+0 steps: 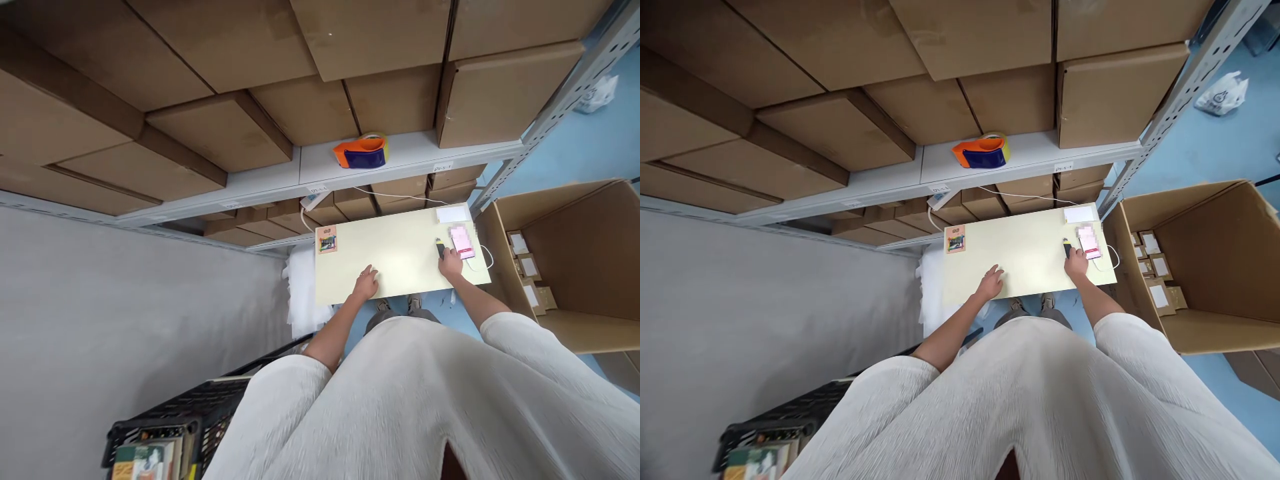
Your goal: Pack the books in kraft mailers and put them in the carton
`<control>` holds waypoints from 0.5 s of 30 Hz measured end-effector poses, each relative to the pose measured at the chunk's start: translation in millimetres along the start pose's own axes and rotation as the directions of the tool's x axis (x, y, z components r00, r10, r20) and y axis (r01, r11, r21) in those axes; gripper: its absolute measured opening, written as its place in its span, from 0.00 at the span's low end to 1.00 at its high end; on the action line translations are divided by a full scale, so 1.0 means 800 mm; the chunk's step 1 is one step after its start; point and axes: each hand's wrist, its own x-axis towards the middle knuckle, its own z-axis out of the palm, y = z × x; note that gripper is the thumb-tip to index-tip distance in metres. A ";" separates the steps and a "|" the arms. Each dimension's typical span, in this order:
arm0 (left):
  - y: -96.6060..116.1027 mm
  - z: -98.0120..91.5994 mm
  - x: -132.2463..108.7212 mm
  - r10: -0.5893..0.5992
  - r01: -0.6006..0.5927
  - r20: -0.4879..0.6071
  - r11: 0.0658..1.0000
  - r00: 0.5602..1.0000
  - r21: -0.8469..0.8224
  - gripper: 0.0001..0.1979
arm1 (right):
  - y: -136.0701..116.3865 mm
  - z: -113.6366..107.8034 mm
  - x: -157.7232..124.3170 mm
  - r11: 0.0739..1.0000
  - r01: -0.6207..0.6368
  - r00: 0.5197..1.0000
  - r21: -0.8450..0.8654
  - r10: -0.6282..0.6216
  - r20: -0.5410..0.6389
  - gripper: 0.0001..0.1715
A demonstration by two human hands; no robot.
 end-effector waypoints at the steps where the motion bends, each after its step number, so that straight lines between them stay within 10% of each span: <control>1: -0.001 -0.001 -0.001 -0.004 0.004 0.005 1.000 1.000 0.003 0.28 | 0.000 0.001 0.000 1.000 0.001 1.000 -0.015 -0.001 0.002 0.19; 9: -0.013 -0.015 0.002 -0.009 0.009 -0.016 1.000 1.000 -0.016 0.27 | -0.026 -0.037 0.000 0.997 0.040 0.997 -0.059 -0.044 -0.063 0.20; 15: -0.023 -0.026 0.006 0.010 -0.014 -0.080 0.999 0.997 -0.047 0.28 | -0.131 -0.158 0.032 0.931 0.365 0.857 0.029 -0.324 -0.401 0.24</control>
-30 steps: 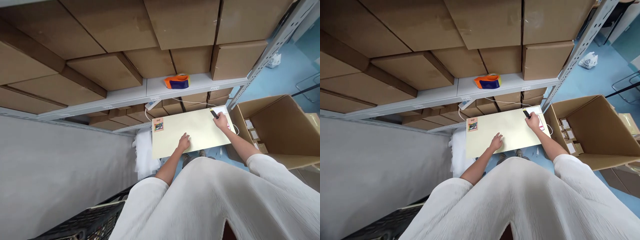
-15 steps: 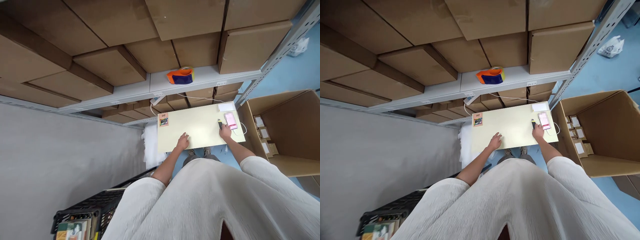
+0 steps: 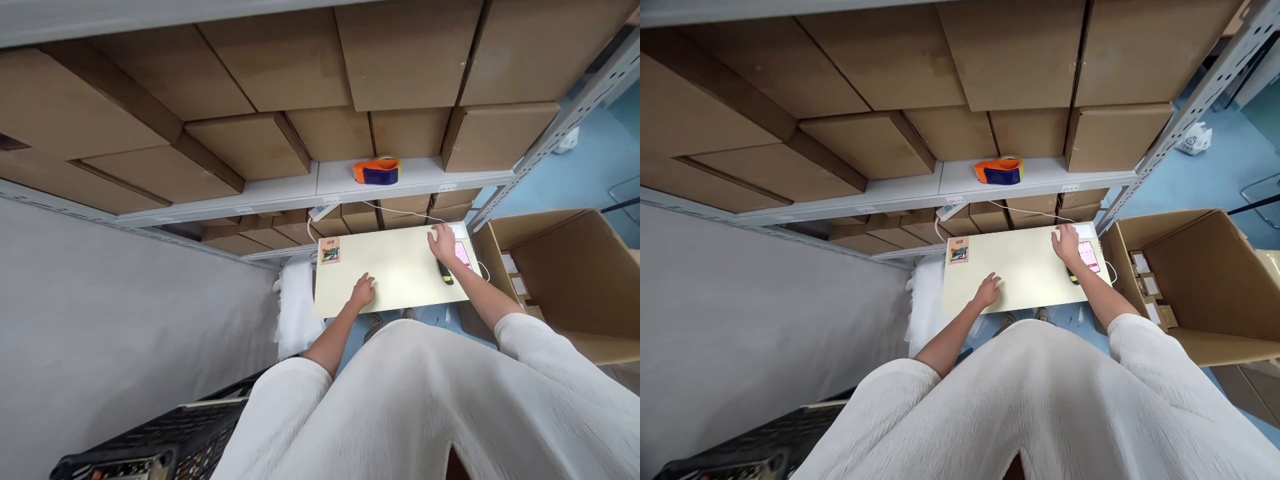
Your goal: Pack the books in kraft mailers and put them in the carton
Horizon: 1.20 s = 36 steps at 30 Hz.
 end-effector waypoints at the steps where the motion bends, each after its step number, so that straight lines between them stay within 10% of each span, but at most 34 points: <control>1: -0.002 -0.002 0.001 0.006 -0.006 -0.015 1.000 1.000 -0.009 0.28 | -0.022 -0.017 0.023 0.997 0.077 0.995 0.016 -0.076 -0.057 0.25; 9: -0.018 -0.018 0.005 0.018 -0.031 -0.109 0.993 0.994 -0.117 0.28 | -0.183 -0.109 0.175 0.883 0.457 0.871 -0.107 -0.469 -0.149 0.37; 16: -0.037 -0.025 0.005 0.003 -0.025 -0.145 0.988 0.989 -0.149 0.28 | -0.209 -0.103 0.222 0.863 0.469 0.873 -0.188 -0.485 -0.050 0.32; 27: -0.046 -0.026 0.012 0.048 -0.060 -0.098 0.990 0.994 -0.126 0.28 | -0.219 -0.107 0.203 0.882 0.448 0.885 -0.145 -0.461 -0.073 0.24; 36: -0.023 -0.026 0.028 0.129 -0.133 -0.043 0.985 0.991 -0.110 0.28 | -0.163 -0.100 0.086 0.940 0.329 0.937 -0.087 -0.336 -0.096 0.21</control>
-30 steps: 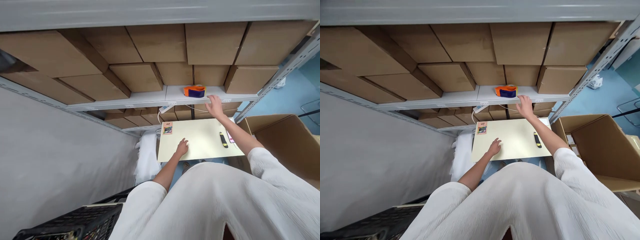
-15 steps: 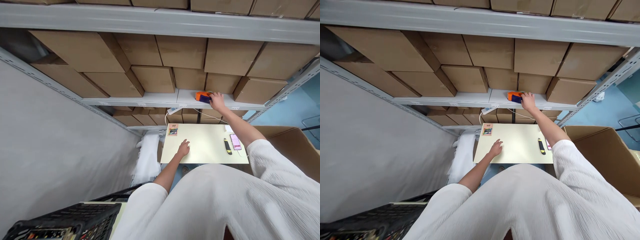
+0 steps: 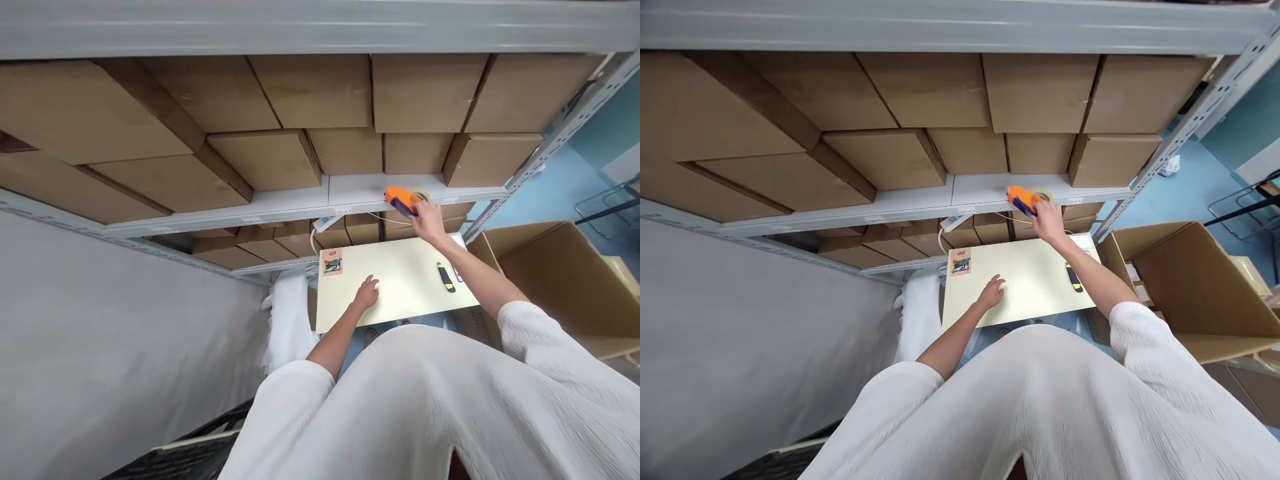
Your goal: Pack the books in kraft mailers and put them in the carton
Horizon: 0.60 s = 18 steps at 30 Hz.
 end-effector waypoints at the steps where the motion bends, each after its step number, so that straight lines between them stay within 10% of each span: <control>1: 0.004 0.001 0.001 0.009 -0.009 0.011 1.000 1.000 0.007 0.28 | 0.005 0.005 -0.022 0.999 -0.039 0.999 0.008 0.039 0.020 0.21; 10: 0.021 0.016 -0.001 0.059 -0.065 0.098 0.996 0.993 0.060 0.27 | 0.043 0.100 -0.216 0.859 -0.509 0.809 -0.047 0.497 0.315 0.16; 18: 0.012 0.035 -0.008 0.013 -0.031 0.163 0.994 0.987 0.107 0.28 | 0.052 0.162 -0.288 0.777 -0.622 0.683 -0.095 0.598 0.420 0.17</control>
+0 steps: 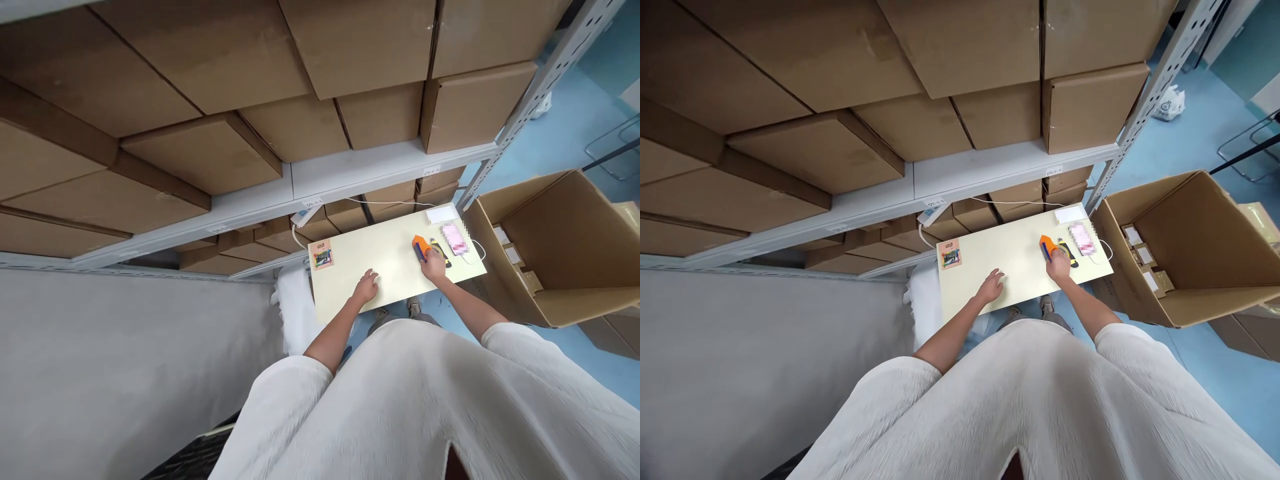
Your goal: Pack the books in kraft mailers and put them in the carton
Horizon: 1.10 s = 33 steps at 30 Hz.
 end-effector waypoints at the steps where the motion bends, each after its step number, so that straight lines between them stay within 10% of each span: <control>1: -0.001 0.002 -0.001 -0.007 0.007 0.008 1.000 1.000 0.003 0.28 | 0.002 0.005 0.000 1.000 0.004 1.000 -0.001 -0.004 0.000 0.18; 19: 0.002 0.002 -0.008 -0.026 0.026 -0.007 0.999 1.000 -0.034 0.27 | 0.019 0.045 0.004 0.999 0.038 0.998 -0.012 -0.038 0.041 0.23; 33: 0.007 -0.001 -0.020 -0.115 0.098 -0.144 0.988 0.983 -0.122 0.27 | -0.009 0.005 0.040 0.958 0.271 0.961 -0.093 -0.274 -0.024 0.16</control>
